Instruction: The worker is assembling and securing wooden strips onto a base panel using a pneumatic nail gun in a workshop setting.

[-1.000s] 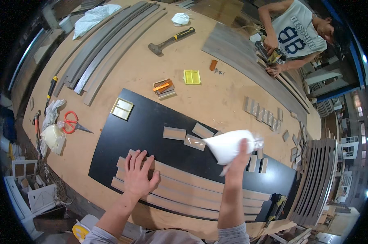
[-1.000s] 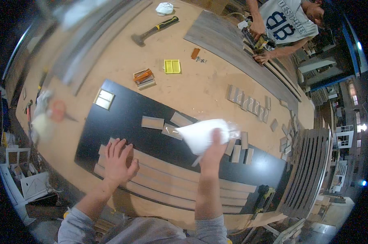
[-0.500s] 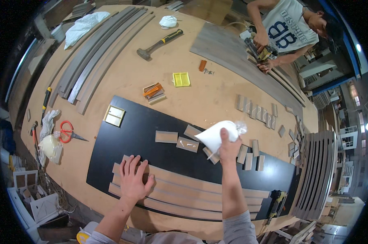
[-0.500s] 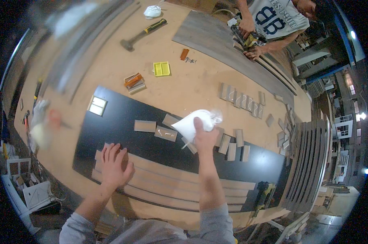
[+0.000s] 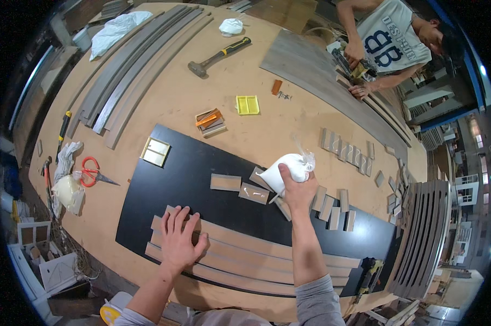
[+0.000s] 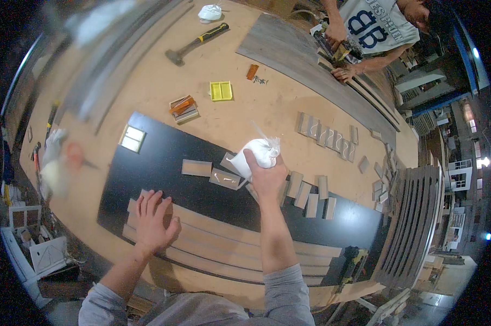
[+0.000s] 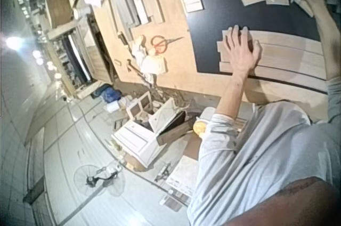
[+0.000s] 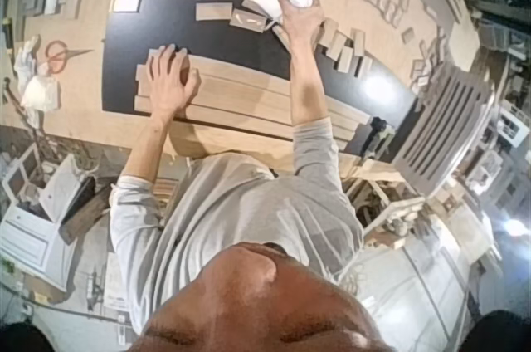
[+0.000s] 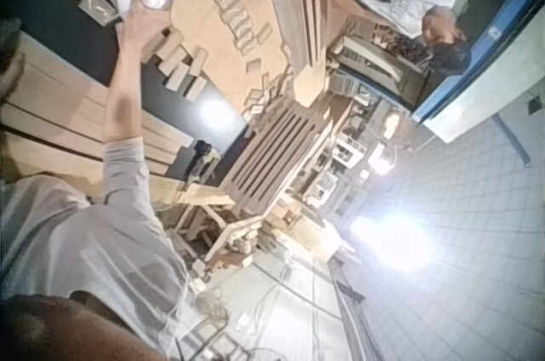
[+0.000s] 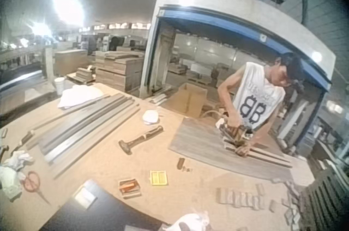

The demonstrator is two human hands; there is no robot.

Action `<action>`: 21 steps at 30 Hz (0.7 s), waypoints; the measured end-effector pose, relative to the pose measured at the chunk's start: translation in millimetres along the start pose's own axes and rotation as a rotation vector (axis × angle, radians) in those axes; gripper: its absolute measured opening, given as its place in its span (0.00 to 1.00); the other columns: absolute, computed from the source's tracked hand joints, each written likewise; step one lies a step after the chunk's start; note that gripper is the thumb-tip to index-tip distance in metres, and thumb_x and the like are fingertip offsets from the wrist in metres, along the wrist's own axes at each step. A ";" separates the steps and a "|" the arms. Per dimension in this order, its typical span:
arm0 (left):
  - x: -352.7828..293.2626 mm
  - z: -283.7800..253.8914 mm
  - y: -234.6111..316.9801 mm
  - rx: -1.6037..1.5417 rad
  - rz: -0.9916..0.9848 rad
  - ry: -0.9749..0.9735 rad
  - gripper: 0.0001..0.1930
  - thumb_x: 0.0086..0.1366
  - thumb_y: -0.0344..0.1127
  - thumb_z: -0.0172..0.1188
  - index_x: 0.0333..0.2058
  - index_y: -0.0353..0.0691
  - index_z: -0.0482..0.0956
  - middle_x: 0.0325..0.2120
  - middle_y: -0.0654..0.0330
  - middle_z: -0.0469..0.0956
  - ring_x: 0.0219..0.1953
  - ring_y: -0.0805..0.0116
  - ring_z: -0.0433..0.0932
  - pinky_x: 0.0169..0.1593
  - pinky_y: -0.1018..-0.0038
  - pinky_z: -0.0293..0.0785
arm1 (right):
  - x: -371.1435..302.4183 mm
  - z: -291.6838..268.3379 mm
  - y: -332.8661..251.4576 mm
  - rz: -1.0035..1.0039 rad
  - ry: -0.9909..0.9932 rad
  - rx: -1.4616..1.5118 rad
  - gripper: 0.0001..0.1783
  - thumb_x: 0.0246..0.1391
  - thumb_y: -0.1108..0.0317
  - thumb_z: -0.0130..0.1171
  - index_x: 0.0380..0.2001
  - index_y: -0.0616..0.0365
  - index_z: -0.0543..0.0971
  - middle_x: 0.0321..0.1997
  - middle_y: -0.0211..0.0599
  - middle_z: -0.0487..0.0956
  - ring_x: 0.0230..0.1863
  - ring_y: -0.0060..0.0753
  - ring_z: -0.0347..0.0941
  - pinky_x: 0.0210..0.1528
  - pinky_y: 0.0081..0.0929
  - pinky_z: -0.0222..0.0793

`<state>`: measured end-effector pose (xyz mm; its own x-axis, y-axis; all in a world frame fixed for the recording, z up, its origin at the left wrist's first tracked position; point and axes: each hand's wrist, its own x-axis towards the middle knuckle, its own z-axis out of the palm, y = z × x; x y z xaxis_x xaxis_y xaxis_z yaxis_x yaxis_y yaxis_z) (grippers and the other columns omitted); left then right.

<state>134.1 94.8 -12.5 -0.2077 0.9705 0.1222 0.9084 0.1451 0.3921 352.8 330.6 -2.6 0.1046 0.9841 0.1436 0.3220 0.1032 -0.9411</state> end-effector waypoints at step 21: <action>0.2 3.1 1.4 0.026 0.015 0.019 0.24 0.58 0.46 0.62 0.52 0.42 0.77 0.57 0.50 0.70 0.64 0.47 0.64 0.68 0.44 0.55 | -1.4 -69.1 13.1 0.076 0.196 0.020 0.27 0.44 0.60 0.79 0.42 0.69 0.82 0.38 0.44 0.86 0.39 0.35 0.83 0.44 0.33 0.77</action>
<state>136.5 95.7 -14.8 -0.2002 0.9689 0.1453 0.9207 0.1354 0.3660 421.9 320.6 6.0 0.3094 0.9424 0.1268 0.2879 0.0342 -0.9571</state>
